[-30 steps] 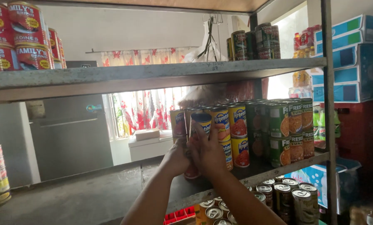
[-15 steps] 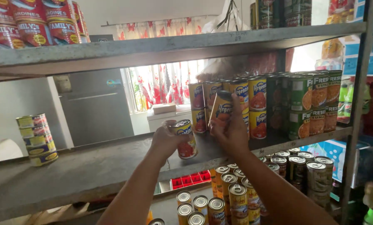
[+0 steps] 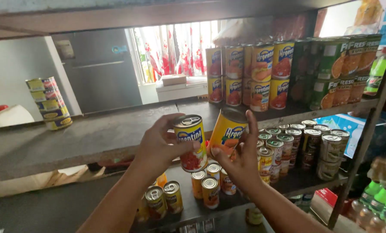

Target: The person is organizing and restocking various canned goods on metal shelves.

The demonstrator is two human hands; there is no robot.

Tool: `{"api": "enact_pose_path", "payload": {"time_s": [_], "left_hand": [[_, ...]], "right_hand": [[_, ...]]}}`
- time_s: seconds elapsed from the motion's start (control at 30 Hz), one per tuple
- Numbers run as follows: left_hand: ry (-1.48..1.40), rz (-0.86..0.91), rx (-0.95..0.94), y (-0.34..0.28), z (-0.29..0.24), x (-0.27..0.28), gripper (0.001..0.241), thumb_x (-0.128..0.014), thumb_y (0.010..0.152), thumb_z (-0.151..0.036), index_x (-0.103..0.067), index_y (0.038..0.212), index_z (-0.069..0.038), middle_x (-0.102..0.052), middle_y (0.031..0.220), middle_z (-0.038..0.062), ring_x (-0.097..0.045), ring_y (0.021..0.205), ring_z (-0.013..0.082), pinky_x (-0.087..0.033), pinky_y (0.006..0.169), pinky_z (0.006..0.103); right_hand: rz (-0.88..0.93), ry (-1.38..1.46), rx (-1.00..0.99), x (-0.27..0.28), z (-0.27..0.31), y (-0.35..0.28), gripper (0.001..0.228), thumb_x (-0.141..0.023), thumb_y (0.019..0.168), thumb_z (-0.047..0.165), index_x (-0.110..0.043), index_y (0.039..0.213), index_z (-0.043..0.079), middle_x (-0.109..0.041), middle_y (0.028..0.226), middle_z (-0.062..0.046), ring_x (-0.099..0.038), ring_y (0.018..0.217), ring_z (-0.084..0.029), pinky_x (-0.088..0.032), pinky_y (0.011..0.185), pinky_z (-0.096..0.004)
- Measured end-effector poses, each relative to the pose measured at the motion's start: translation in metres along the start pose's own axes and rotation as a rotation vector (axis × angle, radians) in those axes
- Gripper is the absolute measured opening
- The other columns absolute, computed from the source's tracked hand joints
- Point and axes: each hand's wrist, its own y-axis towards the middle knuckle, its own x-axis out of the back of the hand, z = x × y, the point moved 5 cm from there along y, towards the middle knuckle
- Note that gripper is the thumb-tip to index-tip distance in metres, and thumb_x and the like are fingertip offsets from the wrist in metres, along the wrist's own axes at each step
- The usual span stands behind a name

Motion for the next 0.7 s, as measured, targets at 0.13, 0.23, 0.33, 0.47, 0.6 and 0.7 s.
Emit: {"api": "enact_pose_path", "payload": {"time_s": [0.13,0.23,0.33,0.47,0.6,0.7], "left_hand": [[0.010,0.010,0.094,-0.039,0.036,0.007,0.079,-0.089,0.062,-0.020,-0.058,0.135,-0.012,-0.074,0.112,0.008,-0.074,0.099,0.0195,-0.064,0.081,0.0365],[0.119,-0.008,0.091,-0.058,0.078,0.013,0.077,-0.091,0.063,-0.017,-0.060,0.133,-0.013,-0.075,0.111,0.007,-0.073,0.099,0.0188,-0.063,0.081,0.0337],[0.196,-0.068,0.125,-0.078,0.122,0.020,0.074,-0.092,0.063,-0.013,-0.060,0.130,-0.012,-0.076,0.109,0.009,-0.072,0.097,0.0186,-0.061,0.079,0.0331],[0.141,-0.174,0.248,-0.107,0.182,0.034,0.073,-0.089,0.065,-0.013,-0.056,0.130,-0.011,-0.078,0.105,0.010,-0.076,0.095,0.0198,-0.062,0.079,0.0332],[0.171,-0.314,0.242,-0.124,0.226,0.048,0.074,-0.090,0.063,-0.011,-0.057,0.129,-0.008,-0.078,0.109,0.011,-0.077,0.100,0.0203,-0.061,0.084,0.0333],[0.154,-0.364,0.220,-0.134,0.259,0.055,0.074,-0.090,0.062,-0.011,-0.057,0.128,-0.006,-0.077,0.111,0.011,-0.077,0.102,0.0213,-0.062,0.085,0.0345]], "right_hand": [[0.086,-0.111,0.067,-0.018,-0.012,-0.049,0.109,-0.075,0.086,0.003,0.002,0.163,0.012,-0.050,0.143,-0.019,-0.061,0.126,-0.025,-0.051,0.105,-0.041],[0.071,-0.204,0.090,-0.031,-0.032,-0.083,0.101,-0.077,0.081,0.003,-0.013,0.160,0.009,-0.046,0.146,-0.021,-0.055,0.130,-0.027,-0.050,0.106,-0.043],[0.138,-0.178,0.004,-0.050,-0.062,-0.112,0.094,-0.080,0.083,0.003,-0.021,0.156,0.006,-0.051,0.142,-0.022,-0.056,0.128,-0.030,-0.049,0.104,-0.041],[0.178,-0.219,-0.398,-0.071,-0.124,-0.152,0.095,-0.084,0.077,0.009,-0.024,0.151,0.010,-0.069,0.116,-0.015,-0.073,0.094,-0.021,-0.061,0.076,-0.034],[0.233,-0.330,-0.294,-0.092,-0.146,-0.169,0.099,-0.086,0.075,0.007,-0.024,0.151,0.010,-0.067,0.123,-0.017,-0.074,0.101,-0.020,-0.061,0.080,-0.035],[0.212,-0.350,-0.508,-0.106,-0.163,-0.180,0.105,-0.085,0.072,0.010,-0.022,0.156,0.015,-0.067,0.125,-0.014,-0.077,0.094,-0.024,-0.062,0.075,-0.036]]}}
